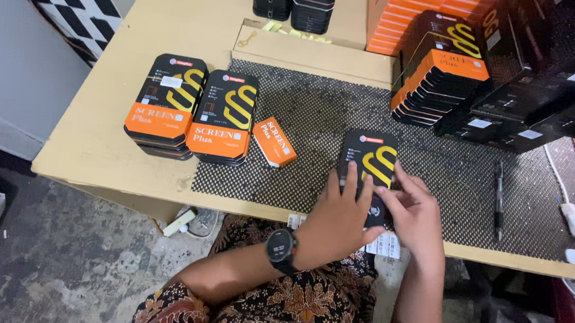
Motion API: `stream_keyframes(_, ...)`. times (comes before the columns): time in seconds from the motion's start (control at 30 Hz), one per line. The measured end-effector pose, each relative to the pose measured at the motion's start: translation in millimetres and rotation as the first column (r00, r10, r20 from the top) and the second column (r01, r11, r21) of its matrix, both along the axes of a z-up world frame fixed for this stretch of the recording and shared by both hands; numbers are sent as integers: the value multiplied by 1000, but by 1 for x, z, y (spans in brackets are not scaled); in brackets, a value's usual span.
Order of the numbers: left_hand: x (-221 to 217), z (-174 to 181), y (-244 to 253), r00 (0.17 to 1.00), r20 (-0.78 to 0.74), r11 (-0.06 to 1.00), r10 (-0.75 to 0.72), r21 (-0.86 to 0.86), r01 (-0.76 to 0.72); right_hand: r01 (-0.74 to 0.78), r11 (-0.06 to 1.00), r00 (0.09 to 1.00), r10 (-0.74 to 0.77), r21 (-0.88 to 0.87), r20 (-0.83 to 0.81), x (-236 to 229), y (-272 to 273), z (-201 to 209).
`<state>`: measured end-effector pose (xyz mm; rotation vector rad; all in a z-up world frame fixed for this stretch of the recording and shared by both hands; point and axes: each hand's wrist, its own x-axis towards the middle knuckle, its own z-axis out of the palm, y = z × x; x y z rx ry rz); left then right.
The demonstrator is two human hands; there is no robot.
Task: The person opens an orange box, removes a black item, and places it into a black box. They then seal the black box with tape and stack it with other similar boxes on the table.
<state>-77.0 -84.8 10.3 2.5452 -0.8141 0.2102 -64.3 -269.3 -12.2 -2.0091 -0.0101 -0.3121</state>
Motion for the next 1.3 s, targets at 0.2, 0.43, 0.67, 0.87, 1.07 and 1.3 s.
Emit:
stream_keyframes(0.2, 2, -14, -24, 984, -150, 972, 97, 227, -61, -22, 978, 999, 11, -209, -51, -25, 17, 22)
stream_keyframes(0.43, 7, 31, 2, 937, -342, 998, 67, 27, -61, -79, 986, 941, 25, -147, -338, -40, 28, 32)
stream_keyframes(0.67, 19, 36, 82, 828, -552, 887, -97, -425, -179, -266, 894, 839, 30, -361, -543, -38, 32, 36)
stream_keyframes(0.87, 16, 12, 107, 919, -373, 812, -126, -571, -120, -273, 838, 920, 85, -472, -382, -31, 13, 22)
stream_keyframes(1.07, 10, 5, 95, 953, -224, 837, -206, -544, 53, -220, 855, 969, 137, -471, -204, -27, 18, 31)
stream_keyframes(1.3, 13, 4, 85, 989, -11, 900, -150, -416, 132, -224, 824, 968, 125, -521, -218, -28, 21, 36)
